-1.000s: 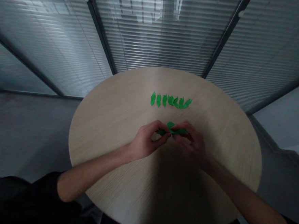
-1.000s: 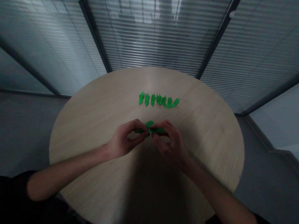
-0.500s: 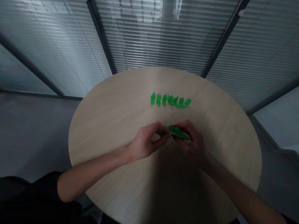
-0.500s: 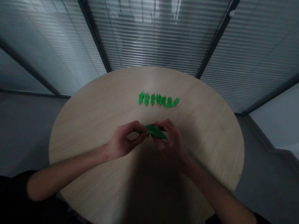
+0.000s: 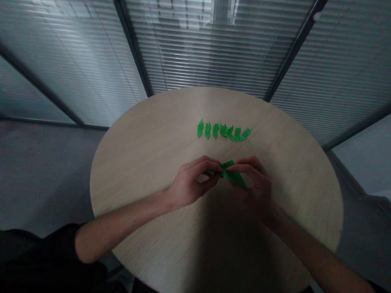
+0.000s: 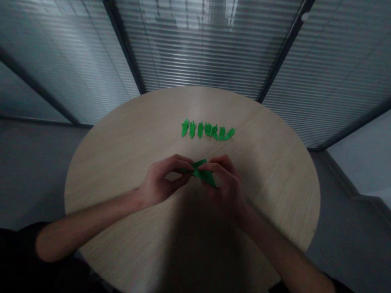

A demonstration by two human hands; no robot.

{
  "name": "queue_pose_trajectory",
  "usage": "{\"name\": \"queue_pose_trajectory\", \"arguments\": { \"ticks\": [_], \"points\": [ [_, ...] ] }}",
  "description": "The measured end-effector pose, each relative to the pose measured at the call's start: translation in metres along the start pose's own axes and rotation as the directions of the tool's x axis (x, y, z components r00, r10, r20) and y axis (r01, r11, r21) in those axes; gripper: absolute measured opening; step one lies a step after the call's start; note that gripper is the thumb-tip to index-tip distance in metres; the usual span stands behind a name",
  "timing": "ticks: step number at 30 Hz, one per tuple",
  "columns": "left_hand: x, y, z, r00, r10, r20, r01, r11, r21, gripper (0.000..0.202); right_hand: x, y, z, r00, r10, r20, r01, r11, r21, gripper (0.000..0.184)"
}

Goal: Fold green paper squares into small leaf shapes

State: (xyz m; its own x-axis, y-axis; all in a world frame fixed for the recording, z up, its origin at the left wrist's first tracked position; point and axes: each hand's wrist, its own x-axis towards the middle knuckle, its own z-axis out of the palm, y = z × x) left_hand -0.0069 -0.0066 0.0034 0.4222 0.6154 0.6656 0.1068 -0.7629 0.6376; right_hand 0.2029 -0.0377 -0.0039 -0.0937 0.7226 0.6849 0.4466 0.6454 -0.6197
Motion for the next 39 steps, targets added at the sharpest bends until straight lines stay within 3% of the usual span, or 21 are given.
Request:
{"name": "queue_pose_trajectory", "arguments": {
  "ticks": [6,12,15,21,27,39],
  "points": [
    [-0.0046,-0.0033,0.0025,0.975,-0.224,-0.004,0.223,0.969,-0.111,0.012,0.0017,0.0010,0.0006,0.999,-0.034,-0.001,0.034,0.999,-0.014,0.012],
    [-0.0003,-0.0013,0.0062,0.913,-0.407,0.027,0.379,0.820,-0.429,0.019,0.0041,-0.0025,0.0000,1.000,-0.018,-0.019,0.018,0.999,-0.027,0.010],
    [0.0029,0.0003,0.0055,0.905,-0.422,0.050,0.391,0.783,-0.483,0.023,0.0024,-0.0022,-0.0007,1.000,-0.008,-0.024,0.007,1.000,-0.010,0.012],
    [0.0024,0.0013,0.0038,0.898,-0.435,0.065,0.421,0.807,-0.414,0.024,0.0009,-0.0014,-0.0011,0.995,0.074,-0.066,-0.073,0.997,0.024,0.011],
    [0.0012,0.0005,0.0034,0.892,-0.453,0.014,0.426,0.826,-0.369,0.027,0.0037,-0.0003,-0.0004,0.997,0.025,-0.074,-0.024,1.000,0.015,0.007],
    [0.0029,-0.0036,0.0064,0.889,-0.457,0.035,0.409,0.755,-0.513,0.028,0.0022,-0.0029,-0.0006,0.999,-0.015,-0.043,0.017,0.998,0.053,0.016]
  ]
}}
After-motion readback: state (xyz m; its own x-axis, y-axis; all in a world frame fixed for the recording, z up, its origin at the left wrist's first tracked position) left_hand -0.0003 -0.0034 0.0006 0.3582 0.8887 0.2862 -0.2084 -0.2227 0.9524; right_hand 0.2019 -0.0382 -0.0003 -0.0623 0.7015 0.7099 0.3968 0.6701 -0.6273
